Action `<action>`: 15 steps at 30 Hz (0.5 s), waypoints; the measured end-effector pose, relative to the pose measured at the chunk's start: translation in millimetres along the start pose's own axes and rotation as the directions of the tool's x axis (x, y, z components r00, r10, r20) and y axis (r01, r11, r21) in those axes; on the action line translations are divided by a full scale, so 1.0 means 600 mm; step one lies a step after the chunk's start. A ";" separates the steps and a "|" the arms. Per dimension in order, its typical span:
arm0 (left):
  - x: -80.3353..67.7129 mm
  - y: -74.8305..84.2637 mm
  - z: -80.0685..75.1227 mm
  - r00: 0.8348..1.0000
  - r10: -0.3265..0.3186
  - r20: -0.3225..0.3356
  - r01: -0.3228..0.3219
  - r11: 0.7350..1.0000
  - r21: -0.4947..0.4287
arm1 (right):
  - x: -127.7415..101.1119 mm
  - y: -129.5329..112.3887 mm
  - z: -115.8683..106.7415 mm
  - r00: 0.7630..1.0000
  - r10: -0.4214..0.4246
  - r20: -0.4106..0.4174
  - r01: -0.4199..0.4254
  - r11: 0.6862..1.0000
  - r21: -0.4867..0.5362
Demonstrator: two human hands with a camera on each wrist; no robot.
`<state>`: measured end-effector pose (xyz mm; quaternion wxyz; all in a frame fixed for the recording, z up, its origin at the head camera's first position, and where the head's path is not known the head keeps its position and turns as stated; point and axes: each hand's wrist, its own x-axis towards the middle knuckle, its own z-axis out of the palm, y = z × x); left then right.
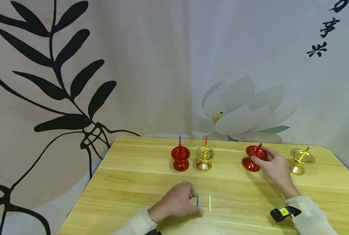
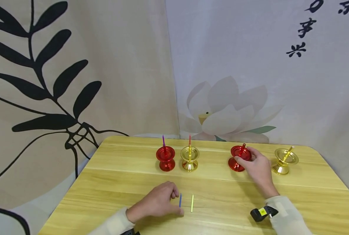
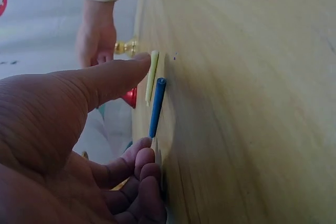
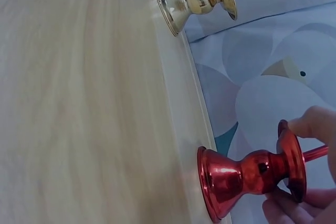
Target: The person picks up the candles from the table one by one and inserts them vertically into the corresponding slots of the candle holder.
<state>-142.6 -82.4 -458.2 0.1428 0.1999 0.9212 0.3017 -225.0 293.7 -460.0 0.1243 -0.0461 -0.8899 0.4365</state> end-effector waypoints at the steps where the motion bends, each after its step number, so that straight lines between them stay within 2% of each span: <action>1: 0.001 0.000 0.001 1.000 0.011 -0.004 -0.011 1.000 0.016 | 0.000 -0.001 0.001 1.000 0.000 0.003 0.000 1.000 0.002; 6: 0.007 0.002 0.005 0.999 0.043 -0.030 -0.041 0.996 0.084 | -0.001 -0.003 0.004 1.000 -0.009 0.014 0.009 1.000 0.002; 15: 0.016 0.000 0.001 0.998 0.050 -0.043 -0.047 0.996 0.076 | -0.003 -0.010 0.009 0.998 -0.010 0.054 0.009 1.000 0.021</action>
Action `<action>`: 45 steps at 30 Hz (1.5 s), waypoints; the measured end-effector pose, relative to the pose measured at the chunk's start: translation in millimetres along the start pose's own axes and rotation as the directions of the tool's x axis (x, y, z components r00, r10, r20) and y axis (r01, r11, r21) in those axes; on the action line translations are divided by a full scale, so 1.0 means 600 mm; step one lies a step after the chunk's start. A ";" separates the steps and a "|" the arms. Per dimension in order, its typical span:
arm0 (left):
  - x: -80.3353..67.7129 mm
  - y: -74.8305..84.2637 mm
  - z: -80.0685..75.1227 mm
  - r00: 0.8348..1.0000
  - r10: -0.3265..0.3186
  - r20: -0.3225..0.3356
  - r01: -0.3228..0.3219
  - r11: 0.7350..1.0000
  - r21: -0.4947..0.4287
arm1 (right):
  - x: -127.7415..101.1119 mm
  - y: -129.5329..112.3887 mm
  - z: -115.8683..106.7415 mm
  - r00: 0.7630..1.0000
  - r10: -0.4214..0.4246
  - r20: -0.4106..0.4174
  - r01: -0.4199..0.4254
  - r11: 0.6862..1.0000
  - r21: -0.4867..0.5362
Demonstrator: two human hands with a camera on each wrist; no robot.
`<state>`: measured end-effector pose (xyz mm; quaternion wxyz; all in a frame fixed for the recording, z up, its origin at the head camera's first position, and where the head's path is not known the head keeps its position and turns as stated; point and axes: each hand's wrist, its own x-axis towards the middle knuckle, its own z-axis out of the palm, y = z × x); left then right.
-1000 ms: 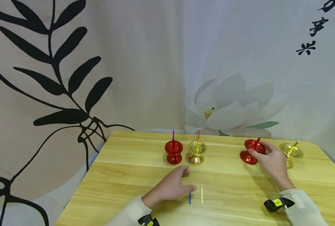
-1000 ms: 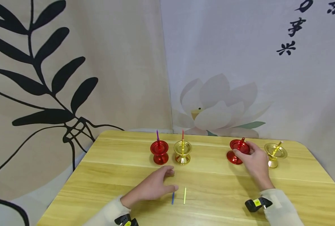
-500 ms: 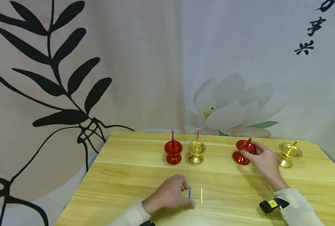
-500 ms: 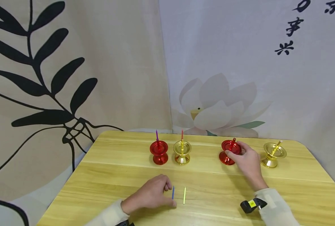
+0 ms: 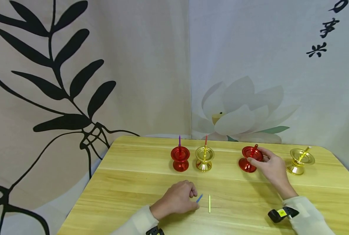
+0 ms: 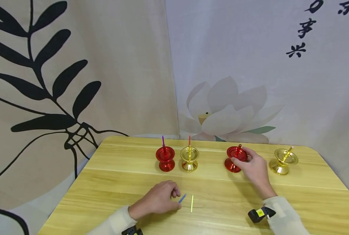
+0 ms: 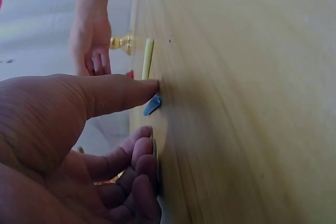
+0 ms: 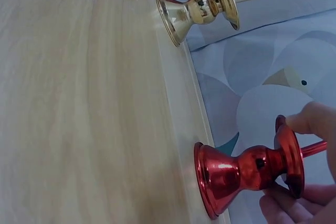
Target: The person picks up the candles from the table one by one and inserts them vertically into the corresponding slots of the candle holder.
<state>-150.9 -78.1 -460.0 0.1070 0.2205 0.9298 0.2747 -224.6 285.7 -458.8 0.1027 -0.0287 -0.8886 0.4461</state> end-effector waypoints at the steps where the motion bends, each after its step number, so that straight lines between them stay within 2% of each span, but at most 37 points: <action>1: 0.001 -0.001 0.000 1.000 0.009 -0.006 -0.009 1.000 0.007 | 0.000 -0.001 0.000 1.000 0.002 0.007 -0.002 1.000 0.001; 7: 0.013 -0.007 -0.002 0.998 0.063 -0.025 -0.062 0.997 0.042 | -0.003 -0.010 0.003 1.000 0.010 0.024 -0.011 1.000 0.016; 19: 0.024 0.000 -0.013 0.996 0.084 0.036 -0.088 0.988 0.126 | -0.010 -0.019 0.012 0.999 0.013 0.050 -0.014 1.000 0.009; 23: 0.028 -0.001 -0.015 0.995 0.074 0.069 -0.082 0.990 0.113 | -0.011 -0.021 0.014 0.999 0.010 0.050 -0.011 1.000 0.008; 26: 0.032 -0.002 -0.016 0.995 0.068 0.079 -0.073 0.996 0.061 | -0.012 -0.023 0.016 0.998 0.008 0.055 -0.008 1.000 0.008; 31: 0.046 0.001 -0.014 0.993 0.117 0.016 -0.116 0.993 -0.035 | -0.009 -0.027 0.021 0.997 -0.005 0.071 0.004 1.000 0.015; 36: 0.067 0.012 -0.013 0.981 0.178 -0.074 -0.186 0.976 -0.117 | -0.005 -0.030 0.028 0.996 -0.023 0.086 0.020 0.999 0.029; 42: 0.093 0.038 -0.017 0.975 0.183 -0.125 -0.204 0.961 -0.184 | -0.003 -0.038 0.039 0.996 -0.035 0.087 0.030 0.998 0.051; 45: 0.108 0.054 -0.018 0.969 0.190 -0.158 -0.225 0.944 -0.243 | -0.005 -0.044 0.046 0.996 -0.041 0.085 0.036 0.998 0.055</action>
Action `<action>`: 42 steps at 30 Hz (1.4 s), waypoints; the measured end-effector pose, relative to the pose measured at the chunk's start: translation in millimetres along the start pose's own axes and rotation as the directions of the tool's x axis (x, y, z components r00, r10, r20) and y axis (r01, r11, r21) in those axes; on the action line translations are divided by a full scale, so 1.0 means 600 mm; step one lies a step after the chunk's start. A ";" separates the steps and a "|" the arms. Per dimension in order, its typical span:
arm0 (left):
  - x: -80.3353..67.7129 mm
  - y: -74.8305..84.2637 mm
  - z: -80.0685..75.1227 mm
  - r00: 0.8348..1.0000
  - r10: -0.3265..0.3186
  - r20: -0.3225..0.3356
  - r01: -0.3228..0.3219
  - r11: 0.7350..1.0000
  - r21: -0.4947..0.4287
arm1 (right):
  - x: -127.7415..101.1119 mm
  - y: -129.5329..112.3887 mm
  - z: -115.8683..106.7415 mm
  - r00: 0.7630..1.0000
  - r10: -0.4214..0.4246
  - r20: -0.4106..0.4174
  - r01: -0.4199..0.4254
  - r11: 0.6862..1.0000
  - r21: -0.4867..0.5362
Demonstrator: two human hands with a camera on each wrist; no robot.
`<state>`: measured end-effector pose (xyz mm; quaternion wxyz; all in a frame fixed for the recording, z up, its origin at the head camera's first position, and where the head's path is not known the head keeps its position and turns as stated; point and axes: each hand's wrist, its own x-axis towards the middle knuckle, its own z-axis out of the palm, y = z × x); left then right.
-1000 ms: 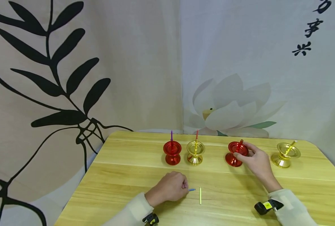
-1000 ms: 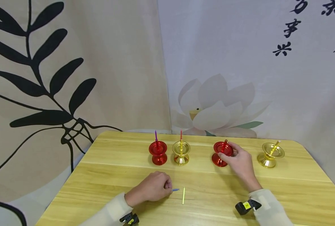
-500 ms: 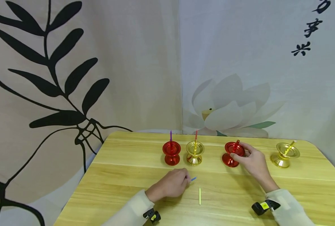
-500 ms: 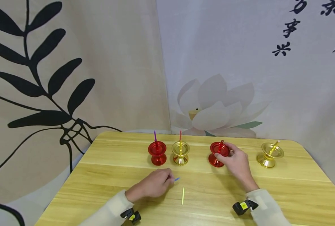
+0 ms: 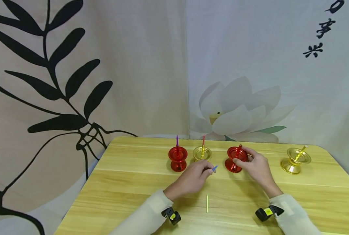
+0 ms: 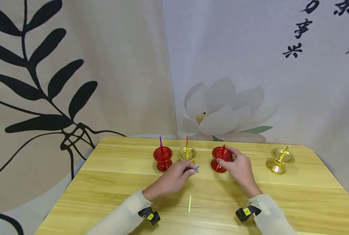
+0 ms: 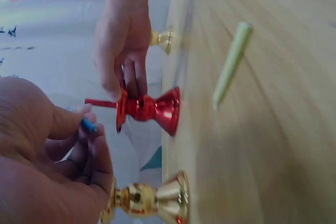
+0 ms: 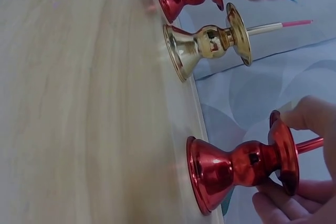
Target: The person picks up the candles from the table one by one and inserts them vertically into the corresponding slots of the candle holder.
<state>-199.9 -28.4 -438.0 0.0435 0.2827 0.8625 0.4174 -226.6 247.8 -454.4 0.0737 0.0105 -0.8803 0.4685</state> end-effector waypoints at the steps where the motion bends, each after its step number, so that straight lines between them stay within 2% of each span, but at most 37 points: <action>1: 0.006 0.004 0.002 1.000 0.008 -0.013 -0.009 1.000 -0.017 | 0.000 -0.001 0.002 1.000 -0.003 -0.002 0.003 1.000 0.001; 10: 0.062 0.032 0.020 0.985 0.088 -0.150 -0.101 0.992 -0.081 | 0.002 -0.012 0.016 1.000 -0.019 0.000 0.018 1.000 0.025; 19: 0.123 0.045 0.033 0.956 0.113 -0.271 -0.131 0.990 -0.050 | 0.005 -0.017 0.027 0.999 -0.048 0.010 0.048 0.999 0.017; 22: 0.139 0.046 0.037 0.941 0.134 -0.309 -0.146 0.989 -0.017 | 0.005 -0.018 0.030 0.998 -0.063 0.004 0.063 0.998 0.017; 26: 0.158 0.042 0.043 0.914 0.192 -0.358 -0.198 0.980 0.018 | 0.006 -0.019 0.033 0.997 -0.081 -0.003 0.081 0.997 0.016; 30: 0.171 0.038 0.047 0.897 0.219 -0.384 -0.229 0.973 0.021 | 0.006 -0.018 0.036 0.995 -0.097 -0.003 0.097 0.995 0.022; 42: 0.189 0.035 0.056 0.895 0.231 -0.383 -0.255 0.967 -0.012 | 0.004 -0.018 0.040 0.993 -0.116 -0.008 0.116 0.992 0.042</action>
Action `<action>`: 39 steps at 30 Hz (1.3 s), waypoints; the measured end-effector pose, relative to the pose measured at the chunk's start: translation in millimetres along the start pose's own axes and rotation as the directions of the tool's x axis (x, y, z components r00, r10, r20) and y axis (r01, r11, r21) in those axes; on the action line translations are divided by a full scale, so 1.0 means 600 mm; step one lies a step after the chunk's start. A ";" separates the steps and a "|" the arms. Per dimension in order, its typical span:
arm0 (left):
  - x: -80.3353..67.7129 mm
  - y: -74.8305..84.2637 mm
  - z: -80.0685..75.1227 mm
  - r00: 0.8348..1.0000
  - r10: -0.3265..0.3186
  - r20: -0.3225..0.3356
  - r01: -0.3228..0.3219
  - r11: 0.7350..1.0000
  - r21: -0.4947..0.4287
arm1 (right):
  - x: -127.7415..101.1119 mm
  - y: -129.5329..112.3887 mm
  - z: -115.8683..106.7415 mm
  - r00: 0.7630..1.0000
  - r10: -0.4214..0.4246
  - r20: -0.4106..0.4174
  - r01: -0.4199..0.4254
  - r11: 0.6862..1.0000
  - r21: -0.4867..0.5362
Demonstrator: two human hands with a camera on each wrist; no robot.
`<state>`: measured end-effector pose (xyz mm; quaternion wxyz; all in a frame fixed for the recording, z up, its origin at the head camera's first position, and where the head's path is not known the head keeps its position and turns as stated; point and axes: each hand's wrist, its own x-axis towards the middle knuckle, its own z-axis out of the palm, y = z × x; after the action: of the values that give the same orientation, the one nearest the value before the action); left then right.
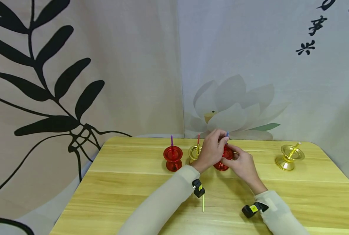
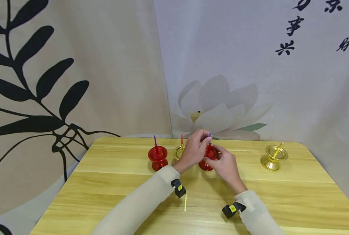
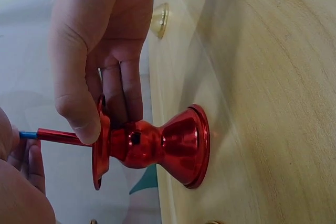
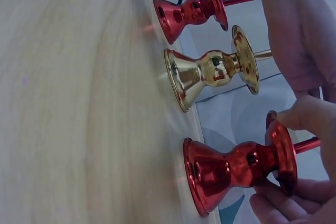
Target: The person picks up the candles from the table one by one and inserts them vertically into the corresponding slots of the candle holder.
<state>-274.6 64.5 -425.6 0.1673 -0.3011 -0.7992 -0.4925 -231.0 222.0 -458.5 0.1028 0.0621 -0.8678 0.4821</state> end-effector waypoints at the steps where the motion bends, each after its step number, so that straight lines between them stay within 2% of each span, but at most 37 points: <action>1: 0.000 -0.001 0.001 1.000 0.000 0.002 0.000 1.000 -0.003 | 0.000 0.000 0.000 1.000 0.000 0.001 0.000 1.000 -0.001; 19: -0.001 -0.002 0.001 1.000 -0.005 0.010 0.005 1.000 0.002 | 0.002 0.002 0.000 1.000 -0.002 0.007 0.002 1.000 -0.005; 34: -0.002 -0.010 0.002 0.997 0.072 0.017 -0.073 0.996 0.045 | 0.000 0.002 0.001 1.000 0.016 0.001 -0.016 1.000 0.000; 39: -0.005 -0.012 0.003 0.997 0.080 0.015 -0.080 0.996 0.035 | -0.001 0.001 0.001 1.000 0.018 0.004 -0.018 1.000 0.008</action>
<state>-277.0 62.5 -432.8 0.1871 -0.3330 -0.7963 -0.4690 -230.3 221.9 -459.3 0.0963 0.0556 -0.8666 0.4864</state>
